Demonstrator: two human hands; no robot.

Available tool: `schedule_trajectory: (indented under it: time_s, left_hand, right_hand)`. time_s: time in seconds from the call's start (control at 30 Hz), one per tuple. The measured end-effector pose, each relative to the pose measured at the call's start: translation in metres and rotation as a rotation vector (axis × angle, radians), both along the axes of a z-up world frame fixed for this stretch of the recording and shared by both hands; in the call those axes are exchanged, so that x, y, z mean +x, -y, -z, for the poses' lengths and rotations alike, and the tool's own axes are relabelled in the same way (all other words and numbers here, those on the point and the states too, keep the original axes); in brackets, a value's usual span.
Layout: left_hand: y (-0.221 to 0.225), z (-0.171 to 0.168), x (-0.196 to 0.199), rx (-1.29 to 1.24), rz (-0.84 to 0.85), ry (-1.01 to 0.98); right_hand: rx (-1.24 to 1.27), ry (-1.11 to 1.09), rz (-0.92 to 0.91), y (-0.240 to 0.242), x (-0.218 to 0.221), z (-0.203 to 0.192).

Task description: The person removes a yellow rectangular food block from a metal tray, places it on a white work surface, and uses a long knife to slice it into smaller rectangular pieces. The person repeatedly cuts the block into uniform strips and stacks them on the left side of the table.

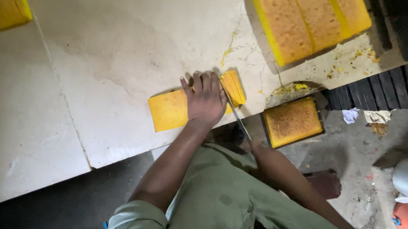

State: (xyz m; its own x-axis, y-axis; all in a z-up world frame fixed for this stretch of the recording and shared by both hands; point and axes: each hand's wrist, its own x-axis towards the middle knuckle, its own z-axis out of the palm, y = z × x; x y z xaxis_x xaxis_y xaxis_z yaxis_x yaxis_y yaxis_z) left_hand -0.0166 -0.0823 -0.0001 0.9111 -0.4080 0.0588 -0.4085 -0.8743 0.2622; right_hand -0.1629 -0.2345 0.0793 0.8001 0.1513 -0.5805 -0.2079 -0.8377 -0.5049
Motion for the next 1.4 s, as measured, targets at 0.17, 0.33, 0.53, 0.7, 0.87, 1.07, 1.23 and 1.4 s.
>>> schedule_trajectory:
  time_s: [0.17, 0.33, 0.53, 0.7, 0.87, 1.07, 1.23, 1.4]
  left_hand:
    - [0.004, 0.008, 0.007, 0.031, 0.009, -0.068]
    - [-0.005, 0.006, 0.004, 0.02, 0.015, 0.096]
    - [-0.01, -0.005, 0.001, -0.029, -0.022, 0.034]
    - [-0.011, -0.004, 0.003, -0.023, -0.009, -0.012]
    - [-0.015, 0.0, 0.008, -0.04, 0.015, 0.072]
    - [-0.018, -0.005, 0.007, 0.036, 0.003, 0.023]
    - [-0.021, -0.007, 0.001, -0.008, -0.009, -0.003]
    - [-0.021, -0.001, 0.002, 0.007, -0.014, -0.005]
  right_hand:
    - [-0.125, 0.071, 0.029, 0.004, 0.004, 0.053]
    - [-0.071, 0.11, 0.048, -0.014, 0.093, 0.048]
    - [-0.059, 0.119, 0.044, -0.015, 0.038, 0.017]
    - [-0.013, 0.136, -0.065, 0.012, -0.032, 0.068]
    - [-0.17, 0.103, 0.007, -0.007, 0.047, 0.101]
    - [-0.015, 0.28, 0.028, -0.021, 0.095, 0.052]
    - [0.033, 0.091, -0.103, -0.002, -0.012, 0.028]
    - [-0.045, 0.083, 0.028, -0.01, 0.004, 0.062]
